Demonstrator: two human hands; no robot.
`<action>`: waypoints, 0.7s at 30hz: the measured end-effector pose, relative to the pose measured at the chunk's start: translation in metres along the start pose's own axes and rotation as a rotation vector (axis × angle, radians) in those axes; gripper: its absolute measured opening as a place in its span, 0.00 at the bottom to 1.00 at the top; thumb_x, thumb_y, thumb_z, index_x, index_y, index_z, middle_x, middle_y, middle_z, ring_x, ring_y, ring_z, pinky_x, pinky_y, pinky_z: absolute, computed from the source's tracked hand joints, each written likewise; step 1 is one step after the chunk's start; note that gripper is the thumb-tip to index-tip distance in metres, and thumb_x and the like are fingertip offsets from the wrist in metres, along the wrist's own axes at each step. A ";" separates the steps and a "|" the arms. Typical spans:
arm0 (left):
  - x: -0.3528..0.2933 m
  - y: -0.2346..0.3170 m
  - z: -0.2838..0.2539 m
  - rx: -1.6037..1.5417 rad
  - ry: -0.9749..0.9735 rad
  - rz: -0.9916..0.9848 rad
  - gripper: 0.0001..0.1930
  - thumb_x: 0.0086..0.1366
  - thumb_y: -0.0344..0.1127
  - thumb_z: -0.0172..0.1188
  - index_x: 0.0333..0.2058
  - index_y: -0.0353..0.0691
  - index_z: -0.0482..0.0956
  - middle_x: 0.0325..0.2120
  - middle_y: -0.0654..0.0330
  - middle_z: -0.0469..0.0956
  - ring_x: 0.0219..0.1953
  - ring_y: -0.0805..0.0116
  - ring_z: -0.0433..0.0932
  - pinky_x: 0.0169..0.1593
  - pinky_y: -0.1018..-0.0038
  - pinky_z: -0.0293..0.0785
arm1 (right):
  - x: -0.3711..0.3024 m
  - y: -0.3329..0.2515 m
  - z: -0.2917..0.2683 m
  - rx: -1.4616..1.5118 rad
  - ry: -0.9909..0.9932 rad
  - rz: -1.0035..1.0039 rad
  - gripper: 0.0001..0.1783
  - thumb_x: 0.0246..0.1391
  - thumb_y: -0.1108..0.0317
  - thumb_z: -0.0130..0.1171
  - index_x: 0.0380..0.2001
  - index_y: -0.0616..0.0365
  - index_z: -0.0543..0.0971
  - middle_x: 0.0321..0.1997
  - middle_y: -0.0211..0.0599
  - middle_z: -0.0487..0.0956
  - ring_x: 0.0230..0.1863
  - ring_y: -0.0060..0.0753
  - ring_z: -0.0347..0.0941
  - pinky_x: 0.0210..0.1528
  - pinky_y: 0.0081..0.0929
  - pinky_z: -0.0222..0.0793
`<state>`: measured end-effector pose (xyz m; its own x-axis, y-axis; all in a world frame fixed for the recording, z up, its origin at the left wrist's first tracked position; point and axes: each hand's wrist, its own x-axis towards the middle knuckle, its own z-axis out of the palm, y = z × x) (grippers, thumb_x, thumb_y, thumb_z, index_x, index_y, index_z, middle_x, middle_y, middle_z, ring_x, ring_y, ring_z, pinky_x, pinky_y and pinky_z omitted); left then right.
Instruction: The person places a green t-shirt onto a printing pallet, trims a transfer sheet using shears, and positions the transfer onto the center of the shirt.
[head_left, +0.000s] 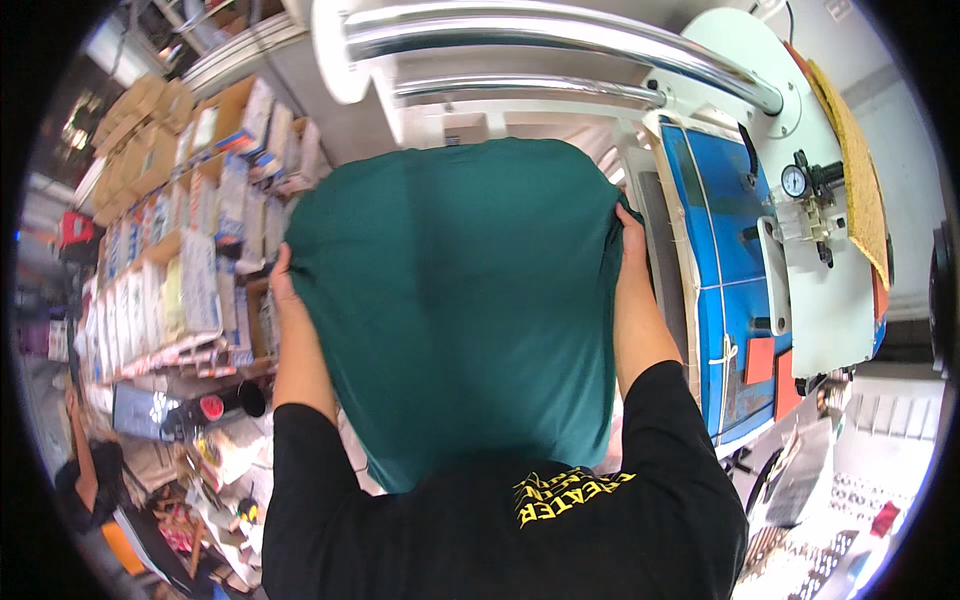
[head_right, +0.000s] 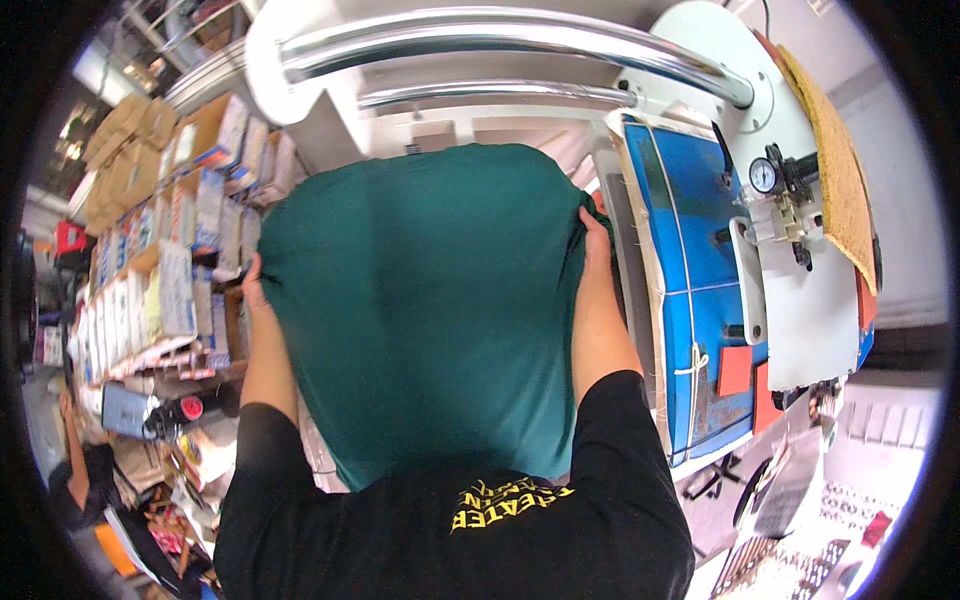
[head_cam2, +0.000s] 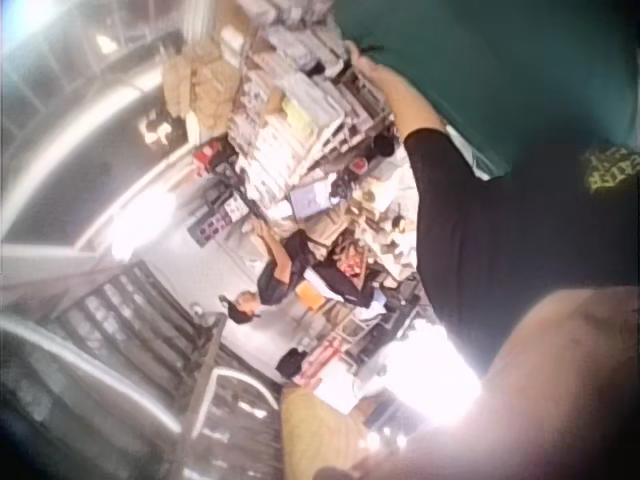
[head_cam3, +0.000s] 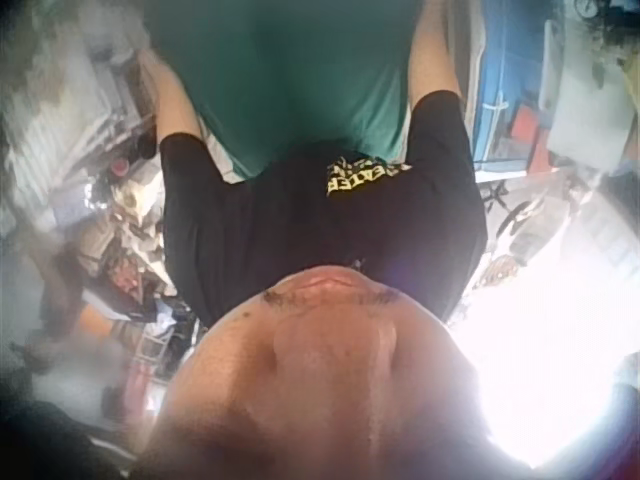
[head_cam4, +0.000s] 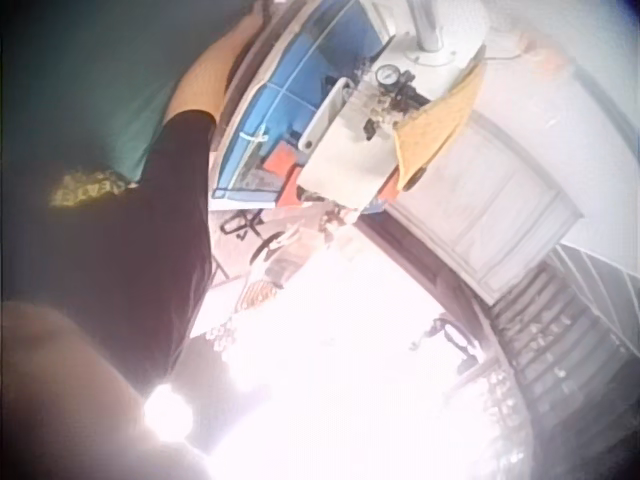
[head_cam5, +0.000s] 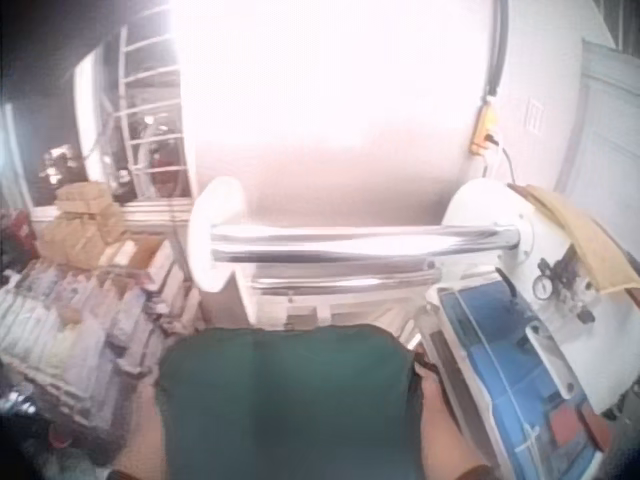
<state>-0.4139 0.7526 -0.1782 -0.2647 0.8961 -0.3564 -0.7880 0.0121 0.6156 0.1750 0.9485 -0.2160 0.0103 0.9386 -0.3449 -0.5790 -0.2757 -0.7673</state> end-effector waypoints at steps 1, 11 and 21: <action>0.010 0.011 -0.012 0.001 0.038 -0.046 0.28 0.65 0.49 0.59 0.55 0.30 0.72 0.53 0.48 0.76 0.54 0.47 0.74 0.60 0.53 0.69 | 0.014 0.003 -0.018 0.052 0.016 -0.045 0.15 0.56 0.64 0.62 0.44 0.61 0.81 0.43 0.40 0.83 0.40 0.39 0.79 0.48 0.35 0.74; 0.027 -0.021 -0.023 0.384 0.545 0.118 0.19 0.58 0.39 0.61 0.44 0.31 0.80 0.41 0.54 0.81 0.45 0.58 0.79 0.52 0.67 0.74 | -0.004 0.006 -0.020 -0.376 0.365 0.022 0.25 0.51 0.56 0.63 0.46 0.65 0.80 0.44 0.45 0.81 0.42 0.44 0.78 0.52 0.36 0.70; 0.015 -0.005 -0.046 -0.034 0.364 0.054 0.21 0.62 0.39 0.61 0.46 0.24 0.76 0.42 0.49 0.81 0.42 0.53 0.82 0.47 0.57 0.79 | 0.002 -0.004 -0.005 -0.133 0.151 0.263 0.24 0.64 0.58 0.49 0.52 0.68 0.75 0.51 0.47 0.80 0.46 0.48 0.78 0.52 0.42 0.72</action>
<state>-0.4395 0.7454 -0.2189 -0.4816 0.6783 -0.5549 -0.7842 -0.0509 0.6184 0.1810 0.9501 -0.2163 0.0007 0.7929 -0.6094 -0.4667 -0.5387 -0.7014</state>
